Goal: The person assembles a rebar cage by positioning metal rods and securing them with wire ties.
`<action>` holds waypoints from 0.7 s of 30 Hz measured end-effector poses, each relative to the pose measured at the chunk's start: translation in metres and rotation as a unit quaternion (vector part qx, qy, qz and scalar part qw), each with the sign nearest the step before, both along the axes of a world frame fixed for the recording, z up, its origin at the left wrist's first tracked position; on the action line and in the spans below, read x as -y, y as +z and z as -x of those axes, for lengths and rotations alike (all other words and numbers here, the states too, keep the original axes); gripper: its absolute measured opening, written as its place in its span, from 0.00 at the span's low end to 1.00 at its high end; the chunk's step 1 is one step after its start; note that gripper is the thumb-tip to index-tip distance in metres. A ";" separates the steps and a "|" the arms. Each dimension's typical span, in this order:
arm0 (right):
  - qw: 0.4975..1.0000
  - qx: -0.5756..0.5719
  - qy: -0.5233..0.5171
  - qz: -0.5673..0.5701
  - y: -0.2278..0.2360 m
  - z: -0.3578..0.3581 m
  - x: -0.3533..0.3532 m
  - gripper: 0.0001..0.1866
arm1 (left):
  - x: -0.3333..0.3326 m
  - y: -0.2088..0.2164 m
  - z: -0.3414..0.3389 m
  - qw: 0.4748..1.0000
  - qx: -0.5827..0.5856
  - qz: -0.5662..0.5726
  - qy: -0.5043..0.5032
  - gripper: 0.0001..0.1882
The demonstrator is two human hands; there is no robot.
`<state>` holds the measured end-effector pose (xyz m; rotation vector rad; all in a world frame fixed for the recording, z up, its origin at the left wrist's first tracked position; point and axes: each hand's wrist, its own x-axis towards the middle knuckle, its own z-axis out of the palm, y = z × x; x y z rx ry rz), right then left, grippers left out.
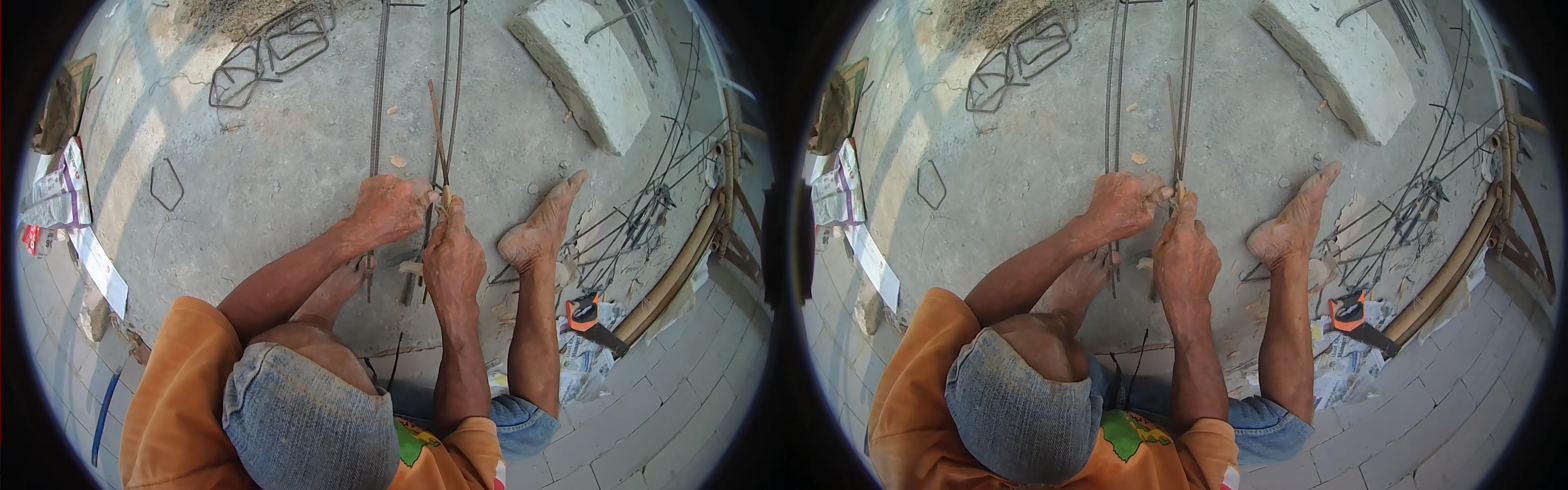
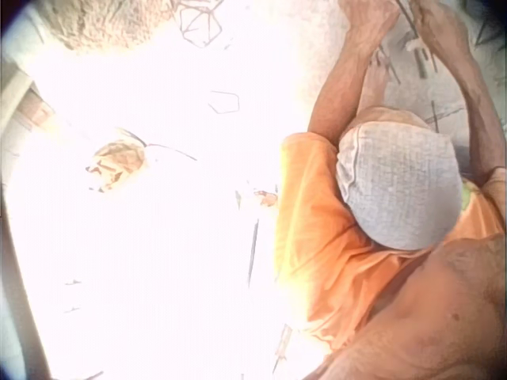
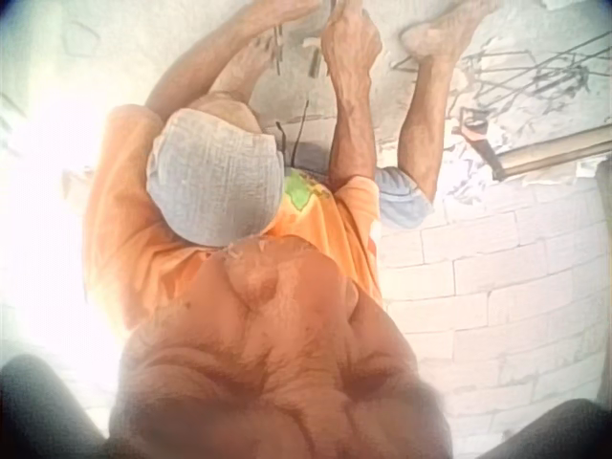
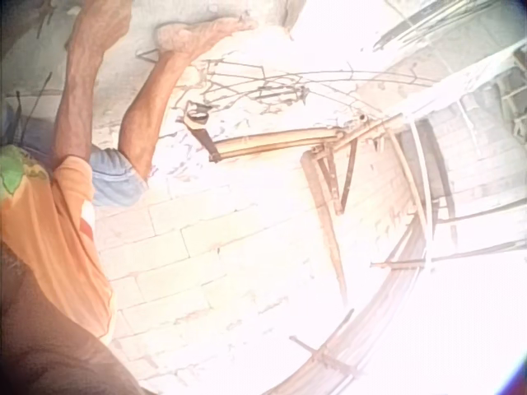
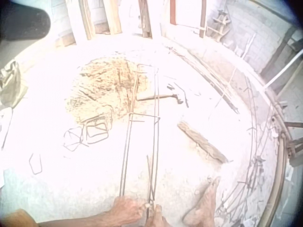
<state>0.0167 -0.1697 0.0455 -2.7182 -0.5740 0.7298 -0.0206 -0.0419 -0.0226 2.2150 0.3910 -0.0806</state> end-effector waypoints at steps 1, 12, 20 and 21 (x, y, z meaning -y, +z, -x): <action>1.000 0.007 -0.009 0.001 -0.003 0.006 0.002 0.23 | -0.001 0.001 0.001 1.000 -0.005 0.005 -0.001 0.14; 0.999 0.035 -0.032 0.007 -0.004 0.030 0.033 0.23 | -0.001 0.005 0.001 1.000 0.003 -0.001 -0.005 0.14; 0.996 0.066 -0.023 -0.047 -0.007 0.037 0.039 0.23 | -0.004 0.010 -0.002 0.999 -0.037 -0.012 -0.013 0.14; 0.996 0.067 -0.028 -0.044 -0.003 0.039 0.040 0.23 | -0.002 0.009 -0.001 0.999 -0.036 -0.010 -0.018 0.14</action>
